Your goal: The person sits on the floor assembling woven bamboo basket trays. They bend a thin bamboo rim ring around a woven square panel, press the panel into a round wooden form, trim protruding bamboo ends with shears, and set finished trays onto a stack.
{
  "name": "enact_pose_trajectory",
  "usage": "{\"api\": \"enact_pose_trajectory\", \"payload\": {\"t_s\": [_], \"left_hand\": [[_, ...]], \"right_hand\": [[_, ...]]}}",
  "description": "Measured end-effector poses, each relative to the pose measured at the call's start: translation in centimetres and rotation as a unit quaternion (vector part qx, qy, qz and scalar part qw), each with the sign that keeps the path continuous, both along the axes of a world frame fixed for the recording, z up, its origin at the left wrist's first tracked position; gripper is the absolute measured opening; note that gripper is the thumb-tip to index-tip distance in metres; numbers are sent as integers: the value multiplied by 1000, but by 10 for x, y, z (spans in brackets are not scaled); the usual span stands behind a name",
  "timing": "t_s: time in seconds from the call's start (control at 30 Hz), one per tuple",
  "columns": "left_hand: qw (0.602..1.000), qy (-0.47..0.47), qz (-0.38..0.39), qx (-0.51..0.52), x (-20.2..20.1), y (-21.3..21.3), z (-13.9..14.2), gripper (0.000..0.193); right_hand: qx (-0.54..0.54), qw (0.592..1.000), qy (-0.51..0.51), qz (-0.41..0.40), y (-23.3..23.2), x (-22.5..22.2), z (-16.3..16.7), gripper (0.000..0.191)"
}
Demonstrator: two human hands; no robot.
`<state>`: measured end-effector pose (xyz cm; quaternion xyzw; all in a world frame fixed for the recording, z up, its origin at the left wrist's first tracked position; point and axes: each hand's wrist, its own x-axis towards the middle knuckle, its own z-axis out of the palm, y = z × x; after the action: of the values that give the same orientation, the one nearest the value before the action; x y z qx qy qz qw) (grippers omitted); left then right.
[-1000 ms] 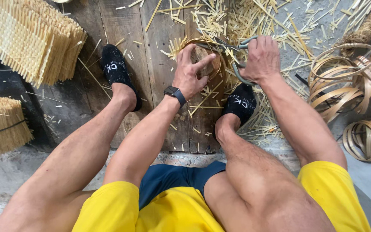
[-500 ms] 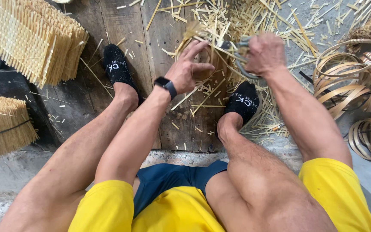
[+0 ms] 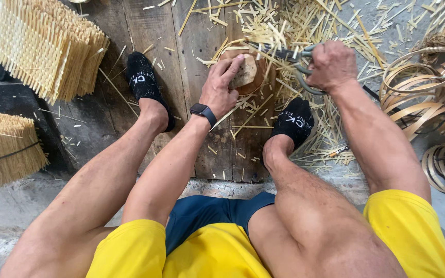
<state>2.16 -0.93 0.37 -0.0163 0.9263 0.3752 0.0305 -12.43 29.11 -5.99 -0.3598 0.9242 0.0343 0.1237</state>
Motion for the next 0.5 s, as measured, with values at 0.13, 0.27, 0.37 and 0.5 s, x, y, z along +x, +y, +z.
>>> {"api": "enact_pose_trajectory", "payload": {"t_s": [0.13, 0.27, 0.37, 0.5], "left_hand": [[1000, -30, -8, -7, -4, 2, 6, 87], [999, -14, -48, 4, -11, 2, 8, 82], [999, -19, -40, -1, -14, -3, 8, 75], [996, -67, -31, -51, -14, -4, 4, 80]], "right_hand": [[-35, 990, 126, 42, 0, 3, 3, 37], [-34, 986, 154, 46, -14, 5, -2, 33], [11, 1000, 16, 9, -3, 5, -9, 29], [11, 1000, -11, -1, 10, 8, -6, 34]]}}
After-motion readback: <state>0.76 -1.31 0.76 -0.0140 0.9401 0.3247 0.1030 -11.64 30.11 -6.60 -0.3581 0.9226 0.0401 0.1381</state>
